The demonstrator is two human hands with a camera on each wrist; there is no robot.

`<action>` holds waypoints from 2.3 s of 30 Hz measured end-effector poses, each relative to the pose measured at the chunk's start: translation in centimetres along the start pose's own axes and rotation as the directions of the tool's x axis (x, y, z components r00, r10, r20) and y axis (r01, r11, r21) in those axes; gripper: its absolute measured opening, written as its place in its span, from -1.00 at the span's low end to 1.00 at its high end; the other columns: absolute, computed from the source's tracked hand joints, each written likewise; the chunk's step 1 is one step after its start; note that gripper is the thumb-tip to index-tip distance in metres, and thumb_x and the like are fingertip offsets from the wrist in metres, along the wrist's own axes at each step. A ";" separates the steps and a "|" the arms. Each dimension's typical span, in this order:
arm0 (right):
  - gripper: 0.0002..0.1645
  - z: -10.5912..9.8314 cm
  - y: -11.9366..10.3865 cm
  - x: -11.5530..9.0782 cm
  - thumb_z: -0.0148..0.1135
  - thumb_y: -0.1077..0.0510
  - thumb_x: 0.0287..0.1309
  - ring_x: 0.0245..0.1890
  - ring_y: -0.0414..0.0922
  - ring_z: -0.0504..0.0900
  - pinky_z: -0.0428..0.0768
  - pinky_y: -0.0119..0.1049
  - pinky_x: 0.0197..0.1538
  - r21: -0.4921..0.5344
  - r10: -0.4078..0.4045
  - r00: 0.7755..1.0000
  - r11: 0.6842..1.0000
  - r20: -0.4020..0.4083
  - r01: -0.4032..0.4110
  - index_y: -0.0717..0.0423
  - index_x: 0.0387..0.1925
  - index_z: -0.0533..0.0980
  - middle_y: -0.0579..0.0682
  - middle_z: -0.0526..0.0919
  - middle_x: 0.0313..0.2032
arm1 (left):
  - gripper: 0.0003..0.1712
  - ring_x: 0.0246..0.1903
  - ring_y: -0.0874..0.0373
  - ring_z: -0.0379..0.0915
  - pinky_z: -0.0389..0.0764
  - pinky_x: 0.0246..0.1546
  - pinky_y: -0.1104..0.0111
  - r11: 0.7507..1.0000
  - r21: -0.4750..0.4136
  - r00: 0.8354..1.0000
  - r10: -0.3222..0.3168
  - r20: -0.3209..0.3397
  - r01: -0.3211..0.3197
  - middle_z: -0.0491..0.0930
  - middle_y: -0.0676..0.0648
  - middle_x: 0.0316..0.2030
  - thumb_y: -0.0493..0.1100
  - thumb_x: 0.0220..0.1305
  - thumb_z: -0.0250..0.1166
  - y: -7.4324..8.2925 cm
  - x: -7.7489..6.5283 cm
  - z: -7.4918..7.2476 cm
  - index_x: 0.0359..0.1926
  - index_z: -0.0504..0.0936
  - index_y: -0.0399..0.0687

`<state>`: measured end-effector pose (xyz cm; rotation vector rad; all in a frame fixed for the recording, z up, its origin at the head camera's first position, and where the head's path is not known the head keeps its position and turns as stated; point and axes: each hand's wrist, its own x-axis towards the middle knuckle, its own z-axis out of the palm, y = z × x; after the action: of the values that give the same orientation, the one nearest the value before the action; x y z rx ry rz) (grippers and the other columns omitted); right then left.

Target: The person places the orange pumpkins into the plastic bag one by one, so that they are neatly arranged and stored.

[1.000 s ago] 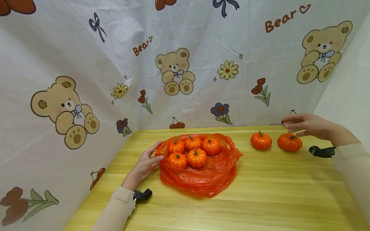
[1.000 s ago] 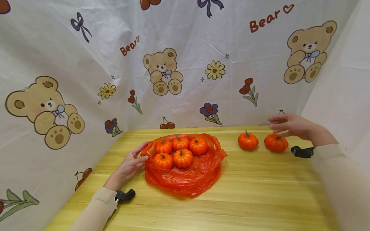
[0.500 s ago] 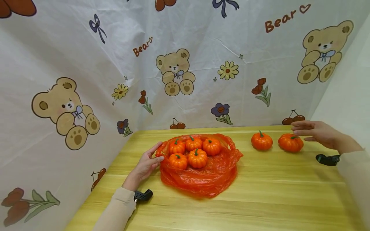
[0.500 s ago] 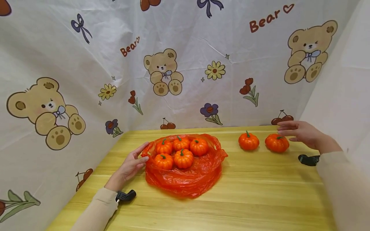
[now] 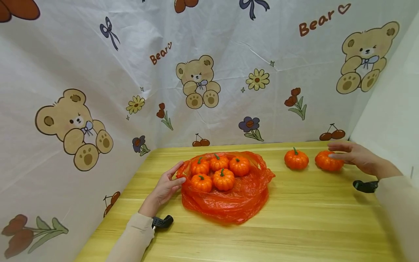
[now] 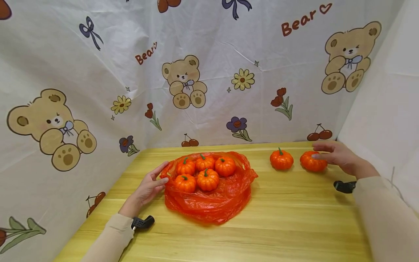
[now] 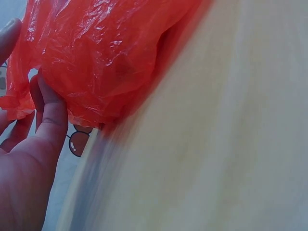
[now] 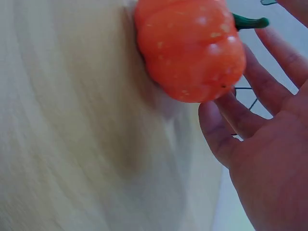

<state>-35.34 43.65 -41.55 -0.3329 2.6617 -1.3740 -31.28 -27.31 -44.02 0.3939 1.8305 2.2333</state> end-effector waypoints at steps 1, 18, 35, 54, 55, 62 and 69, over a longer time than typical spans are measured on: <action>-0.46 0.2 0.1 0.0 0.17 0.06 0.49 -0.06 -0.69 0.40 0.56 -0.44 -0.03 0.008 -0.002 1.000 1.000 -0.002 0.002 -0.08 0.41 0.33 -0.78 0.42 -0.06 | -0.07 0.51 -0.14 0.09 0.65 0.19 0.34 1.000 0.001 1.000 -0.002 0.000 0.002 -0.12 -0.03 0.65 -0.43 0.41 0.24 0.0 0.0 0.0 0.65 0.03 0.00; -0.41 1.5 1.1 0.2 0.26 0.04 0.42 -0.08 -0.66 0.32 0.53 -0.48 -0.06 -0.020 0.010 1.000 1.000 -0.005 -0.010 -0.36 0.38 0.32 0.46 0.07 0.48 | -0.09 0.55 -0.19 0.00 0.65 0.20 0.34 1.000 0.001 1.000 0.003 -0.002 -0.003 -0.13 -0.02 0.66 -0.43 0.42 0.22 -0.1 0.0 -0.1 0.65 0.03 -0.01; -0.30 1.8 0.8 0.2 0.35 0.03 0.32 -0.02 -0.53 0.31 0.43 -0.49 -0.02 -0.059 0.032 0.999 0.998 -0.024 -0.033 -0.25 0.41 0.30 0.54 0.09 0.46 | -0.08 0.56 -0.20 -0.01 0.65 0.19 0.34 1.000 -0.003 1.000 0.001 -0.009 -0.001 -0.15 -0.02 0.66 -0.42 0.41 0.24 0.0 -0.2 0.1 0.65 0.03 -0.01; -0.25 1.0 -1.9 0.5 0.31 0.06 0.37 -0.11 -0.52 0.45 0.65 -0.48 -0.08 -0.047 -0.019 0.999 0.999 -0.032 0.018 0.04 0.46 0.22 0.42 0.16 0.40 | -0.07 0.55 -0.21 0.01 0.65 0.20 0.33 1.000 -0.008 1.000 -0.004 -0.010 0.004 -0.14 -0.03 0.66 -0.42 0.39 0.26 0.1 0.0 0.0 0.65 0.05 -0.01; -0.27 0.9 -2.1 0.5 0.31 0.06 0.37 -0.12 -0.52 0.46 0.65 -0.48 -0.08 -0.044 -0.017 0.999 0.999 -0.034 0.015 0.01 0.45 0.23 0.39 0.17 0.40 | -0.07 0.55 -0.20 0.01 0.65 0.20 0.33 1.000 -0.007 1.000 -0.004 -0.009 0.004 -0.14 -0.03 0.66 -0.42 0.39 0.26 0.1 0.0 0.0 0.65 0.05 -0.01; -0.35 0.8 -3.4 0.4 0.27 0.03 0.41 -0.09 -0.47 0.49 0.65 -0.45 -0.06 -0.063 -0.047 0.998 0.997 -0.048 0.044 -0.11 0.43 0.28 -0.15 0.36 0.18 | -0.09 0.53 -0.17 0.06 0.65 0.19 0.33 1.000 0.000 1.000 -0.002 -0.007 0.002 -0.14 -0.02 0.65 -0.43 0.41 0.24 0.0 -0.1 0.1 0.65 0.05 -0.01; -0.24 1.2 -5.2 0.5 0.21 0.01 0.45 -0.09 -0.46 0.49 0.63 -0.45 -0.08 -0.105 -0.076 0.996 0.992 -0.038 0.072 0.17 0.51 0.16 0.17 0.29 0.32 | -0.09 0.55 -0.20 0.00 0.65 0.19 0.33 1.000 -0.003 1.000 -0.003 -0.008 0.003 -0.14 -0.03 0.66 -0.42 0.41 0.24 0.1 -0.2 0.3 0.65 0.04 -0.01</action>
<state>-34.83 39.66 -38.01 -0.4225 2.7882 -1.2781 -31.00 -27.17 -43.86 0.3817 1.8305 2.2383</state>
